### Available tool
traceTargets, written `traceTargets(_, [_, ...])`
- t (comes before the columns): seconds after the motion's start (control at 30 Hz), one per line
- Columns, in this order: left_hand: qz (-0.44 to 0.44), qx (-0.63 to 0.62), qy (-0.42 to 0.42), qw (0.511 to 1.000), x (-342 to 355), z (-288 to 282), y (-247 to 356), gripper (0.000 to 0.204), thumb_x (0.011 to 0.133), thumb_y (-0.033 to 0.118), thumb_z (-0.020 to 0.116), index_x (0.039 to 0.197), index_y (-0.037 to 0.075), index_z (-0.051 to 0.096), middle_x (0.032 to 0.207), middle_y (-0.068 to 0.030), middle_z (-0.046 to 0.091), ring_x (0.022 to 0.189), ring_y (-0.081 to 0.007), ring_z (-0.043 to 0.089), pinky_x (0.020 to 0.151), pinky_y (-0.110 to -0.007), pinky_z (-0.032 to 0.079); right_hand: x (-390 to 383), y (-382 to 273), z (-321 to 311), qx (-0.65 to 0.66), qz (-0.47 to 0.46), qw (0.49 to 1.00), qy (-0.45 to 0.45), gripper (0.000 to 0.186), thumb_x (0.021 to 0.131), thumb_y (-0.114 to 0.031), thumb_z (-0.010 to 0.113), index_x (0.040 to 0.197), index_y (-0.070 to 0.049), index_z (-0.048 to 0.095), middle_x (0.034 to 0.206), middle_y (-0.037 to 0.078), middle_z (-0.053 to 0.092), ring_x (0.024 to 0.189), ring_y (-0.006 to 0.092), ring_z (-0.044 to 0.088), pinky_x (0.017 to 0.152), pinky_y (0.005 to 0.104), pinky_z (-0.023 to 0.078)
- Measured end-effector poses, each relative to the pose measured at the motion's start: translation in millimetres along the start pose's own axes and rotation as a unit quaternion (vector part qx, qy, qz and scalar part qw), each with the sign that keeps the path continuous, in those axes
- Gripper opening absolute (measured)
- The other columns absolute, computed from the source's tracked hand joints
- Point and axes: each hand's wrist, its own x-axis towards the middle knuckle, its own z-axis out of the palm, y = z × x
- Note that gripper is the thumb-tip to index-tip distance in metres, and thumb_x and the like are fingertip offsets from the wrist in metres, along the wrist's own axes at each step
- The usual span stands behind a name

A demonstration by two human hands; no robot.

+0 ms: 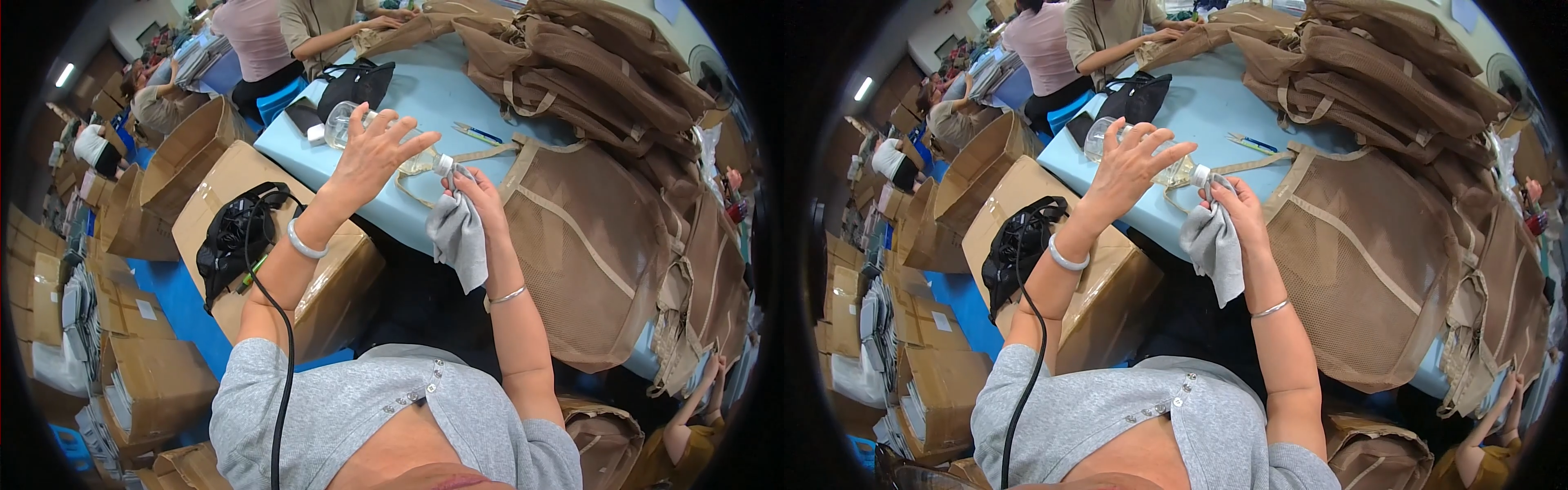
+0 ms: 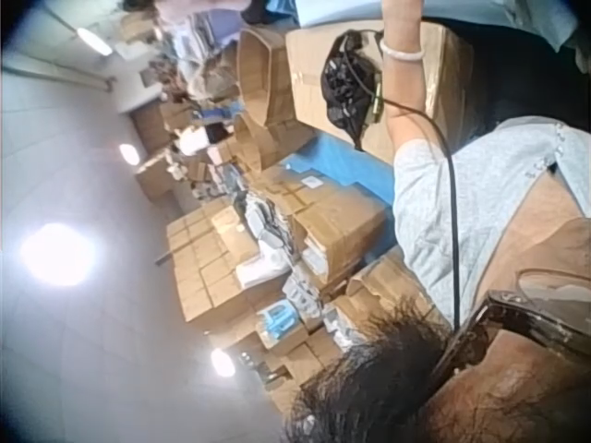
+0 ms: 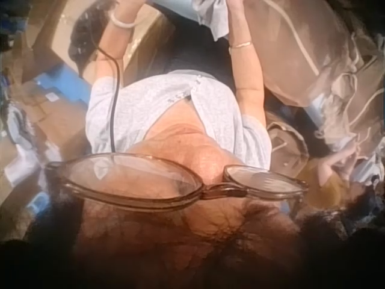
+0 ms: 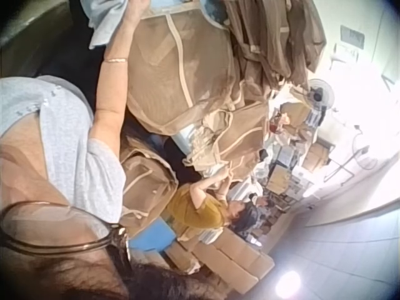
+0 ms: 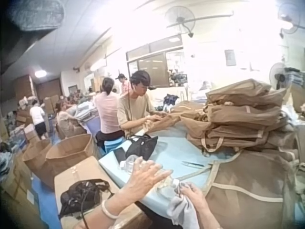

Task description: Applying finishing liquid to the straps and seams of mesh bags using a cloth.

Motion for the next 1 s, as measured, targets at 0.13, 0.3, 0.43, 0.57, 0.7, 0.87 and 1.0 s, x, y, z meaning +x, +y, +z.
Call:
traceTargets(0.13, [0.003,0.003,0.000,1.000,1.0,-1.3,0.1,0.067,0.079,-0.001,0.060,0.134,0.036,0.052,0.114,0.0025,0.054,0.111,-0.0176,0.051,0.103,-0.052,0.031,-1.6,-1.9,1.2,0.006,0.011,1.000,0.001,0.020,0.092,-0.010,0.063,0.107,-0.001,0.054,0.091,0.012,0.066,0.069,0.0121,0.064,0.062,0.0241,0.055])
traceTargets(0.3, [0.003,0.006,0.003,1.000,1.2,-2.5,-0.2,0.068,0.078,-0.002,0.060,0.134,0.036,0.052,0.114,0.0023,0.054,0.112,-0.0177,0.051,0.103,-0.053,0.030,-3.1,-2.9,3.5,0.012,0.013,1.000,0.002,0.020,0.092,-0.010,0.063,0.107,-0.001,0.054,0.090,0.012,0.067,0.069,0.0121,0.064,0.063,0.0238,0.055])
traceTargets(0.43, [0.003,0.003,0.004,1.000,1.3,-2.7,0.3,0.068,0.078,-0.002,0.060,0.134,0.036,0.051,0.115,0.0021,0.053,0.113,-0.0177,0.051,0.103,-0.053,0.031,-1.6,-2.2,1.0,0.020,0.018,1.000,-0.006,0.020,0.092,-0.010,0.063,0.107,-0.002,0.054,0.090,0.012,0.067,0.070,0.0119,0.065,0.063,0.0236,0.055])
traceTargets(0.57, [0.001,0.007,0.003,1.000,0.7,-1.4,0.8,0.067,0.078,-0.002,0.060,0.134,0.036,0.052,0.114,0.0021,0.053,0.112,-0.0179,0.051,0.103,-0.052,0.031,-1.2,-1.7,-1.6,0.034,0.028,0.999,-0.014,0.019,0.092,-0.010,0.063,0.108,-0.002,0.054,0.091,0.012,0.067,0.070,0.0119,0.065,0.063,0.0236,0.055])
traceTargets(0.7, [-0.004,0.003,0.010,1.000,-2.9,-1.5,0.5,0.067,0.078,-0.001,0.060,0.133,0.036,0.052,0.114,0.0023,0.054,0.112,-0.0179,0.051,0.103,-0.052,0.031,-1.7,-0.2,-2.1,0.039,0.039,0.998,-0.023,0.020,0.093,-0.010,0.063,0.108,-0.003,0.054,0.092,0.012,0.068,0.071,0.0120,0.065,0.063,0.0236,0.055])
traceTargets(0.87, [-0.017,-0.004,0.017,1.000,-6.5,0.5,3.6,0.065,0.078,-0.001,0.060,0.132,0.035,0.053,0.113,0.0025,0.054,0.111,-0.0178,0.052,0.103,-0.052,0.032,-7.9,-1.3,2.0,0.083,0.045,0.995,-0.032,0.021,0.094,-0.012,0.063,0.110,-0.005,0.052,0.091,0.011,0.067,0.071,0.0123,0.064,0.063,0.0236,0.055])
traceTargets(1.0, [-0.034,-0.021,0.020,0.999,-12.3,0.2,4.7,0.063,0.079,0.000,0.060,0.132,0.035,0.053,0.113,0.0023,0.054,0.111,-0.0179,0.052,0.103,-0.052,0.031,-22.6,-10.5,19.1,0.087,0.062,0.993,-0.050,0.019,0.097,-0.013,0.058,0.111,-0.005,0.048,0.088,0.006,0.061,0.072,0.0103,0.061,0.064,0.0209,0.054])
